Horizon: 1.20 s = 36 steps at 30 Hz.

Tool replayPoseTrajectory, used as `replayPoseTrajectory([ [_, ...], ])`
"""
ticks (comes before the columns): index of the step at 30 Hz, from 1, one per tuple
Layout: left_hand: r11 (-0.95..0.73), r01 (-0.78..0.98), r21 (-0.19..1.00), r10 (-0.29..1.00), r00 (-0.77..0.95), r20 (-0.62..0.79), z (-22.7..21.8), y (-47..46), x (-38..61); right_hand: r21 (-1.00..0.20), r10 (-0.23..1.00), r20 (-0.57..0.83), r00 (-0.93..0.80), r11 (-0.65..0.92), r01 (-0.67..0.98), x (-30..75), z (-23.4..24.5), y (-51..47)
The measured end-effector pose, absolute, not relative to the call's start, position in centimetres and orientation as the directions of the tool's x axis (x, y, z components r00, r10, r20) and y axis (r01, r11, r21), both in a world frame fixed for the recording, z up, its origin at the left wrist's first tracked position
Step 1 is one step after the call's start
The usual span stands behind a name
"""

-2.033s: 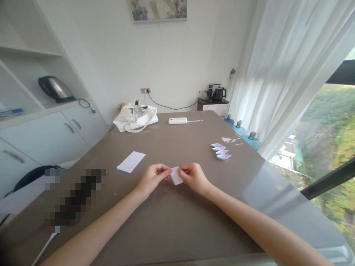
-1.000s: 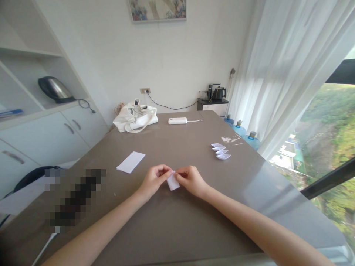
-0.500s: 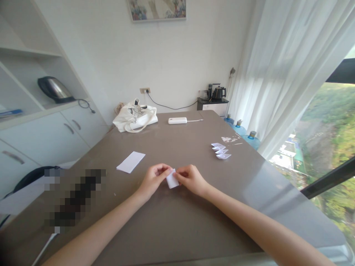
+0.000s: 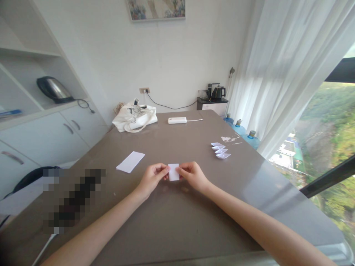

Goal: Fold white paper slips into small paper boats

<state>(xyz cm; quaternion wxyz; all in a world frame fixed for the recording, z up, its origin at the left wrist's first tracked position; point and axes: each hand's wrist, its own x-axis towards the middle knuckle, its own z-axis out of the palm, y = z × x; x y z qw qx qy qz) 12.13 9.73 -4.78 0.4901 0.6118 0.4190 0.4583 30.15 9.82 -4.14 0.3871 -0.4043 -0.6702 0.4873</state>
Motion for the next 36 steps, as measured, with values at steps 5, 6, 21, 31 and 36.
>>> replayPoseTrajectory([
  [5, -0.200, 0.120, 0.973, 0.966, 0.190, 0.175, -4.94, 9.75, 12.14, -0.970, 0.914, 0.124, -0.386, 0.193, 0.146, 30.13, -4.44, 10.01],
  [6, -0.199, 0.120, 0.973, 0.966, 0.193, 0.174, -4.87, 9.70, 12.20, -0.970, 0.915, 0.124, -0.384, 0.192, 0.146, 30.12, -4.49, 10.05],
  [21, -0.142, 0.104, 0.984, 0.961, 0.252, 0.112, -4.75, 9.67, 12.26, -0.973, 0.924, 0.138, -0.356, 0.194, 0.128, 30.12, -4.64, 10.12],
  [31, -0.139, 0.147, 0.979, 0.960, 0.264, 0.097, -4.99, 9.66, 12.16, -0.989, 0.949, 0.108, -0.295, 0.132, 0.061, 30.04, -4.48, 10.27],
  [36, -0.152, 0.155, 0.976, 0.963, 0.246, 0.111, -5.05, 9.56, 12.27, -0.994, 0.953, 0.097, -0.288, 0.109, 0.025, 29.95, -4.45, 10.24],
])
